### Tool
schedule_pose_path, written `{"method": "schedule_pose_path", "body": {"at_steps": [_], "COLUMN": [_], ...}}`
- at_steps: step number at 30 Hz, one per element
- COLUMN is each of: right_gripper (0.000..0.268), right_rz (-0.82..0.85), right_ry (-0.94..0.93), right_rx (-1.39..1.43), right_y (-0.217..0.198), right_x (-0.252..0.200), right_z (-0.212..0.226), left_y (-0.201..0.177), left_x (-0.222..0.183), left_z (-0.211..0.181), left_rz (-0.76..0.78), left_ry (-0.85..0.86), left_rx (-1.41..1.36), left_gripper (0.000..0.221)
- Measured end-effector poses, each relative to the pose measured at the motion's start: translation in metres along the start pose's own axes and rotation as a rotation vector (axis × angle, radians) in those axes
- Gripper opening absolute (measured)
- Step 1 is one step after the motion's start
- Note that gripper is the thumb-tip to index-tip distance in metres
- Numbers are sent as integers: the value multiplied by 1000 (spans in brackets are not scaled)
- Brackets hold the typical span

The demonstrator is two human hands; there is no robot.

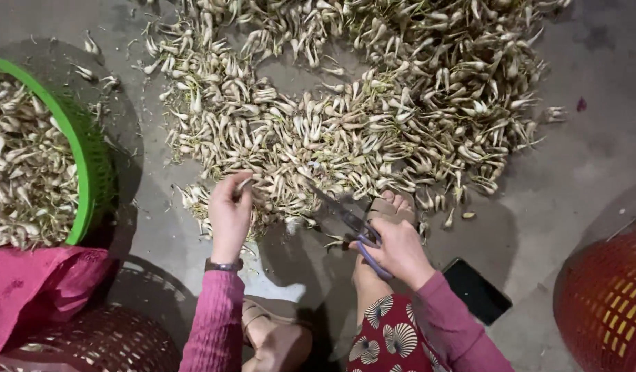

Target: Trimming the ends of harvested crop bulbs using scissors and placing them into a basket.

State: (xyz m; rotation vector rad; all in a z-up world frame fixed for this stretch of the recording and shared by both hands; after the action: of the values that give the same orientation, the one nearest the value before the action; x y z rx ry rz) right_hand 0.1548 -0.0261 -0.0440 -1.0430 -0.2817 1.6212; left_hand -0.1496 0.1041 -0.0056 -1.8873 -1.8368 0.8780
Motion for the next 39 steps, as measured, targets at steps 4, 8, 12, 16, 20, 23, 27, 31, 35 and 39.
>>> {"method": "schedule_pose_path", "body": {"at_steps": [4, 8, 12, 16, 20, 23, 27, 31, 35, 39], "right_gripper": [40, 38, 41, 42, 41, 37, 44, 41, 44, 53], "right_rz": [80, 46, -79, -138, -99, -32, 64, 78, 100, 188], "right_ry": [-99, -103, 65, 94, 95, 111, 143, 81, 36, -123], "right_rx": [-280, -363, -361, -177, -98, -108, 40, 51, 69, 18], "right_y": [0, 24, -21, -50, -22, -10, -10, -9, -7, -1], "right_x": [25, 71, 96, 74, 47, 21, -5, -13, -15, -14], "right_z": [11, -29, -49, -45, -51, -43, -24, -11, -1, 20], "left_y": [33, 11, -40, -26, 40, 61, 59, 48, 34, 29], "left_x": [-26, -21, -28, -31, -35, -30, -35, -43, -63, -78], "left_z": [-24, 38, 87, 60, 24, 44, 59, 62, 47, 10], "left_rz": [297, 203, 51, -79, 167, 169, 201, 178, 163, 182], "left_ry": [312, 358, 93, 213, 175, 145, 181, 111, -253, -385], "left_rx": [725, 1005, 1164, 721, 677, 758, 731, 471, -143, -447], "left_gripper": [69, 62, 51, 41, 15, 21, 36, 32, 34, 31]}}
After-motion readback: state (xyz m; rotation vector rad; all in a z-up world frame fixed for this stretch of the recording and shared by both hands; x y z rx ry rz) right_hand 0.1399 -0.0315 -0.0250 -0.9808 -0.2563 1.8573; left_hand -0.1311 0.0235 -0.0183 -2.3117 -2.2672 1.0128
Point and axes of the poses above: each hand's wrist, its own x-axis towards the middle knuckle, its own y-axis out of the palm, z = x × y, the point moved 9 cm from there along x, towards the middle knuckle, and after that the axes turned 2 degrees about -z, right-handed, at the moved point
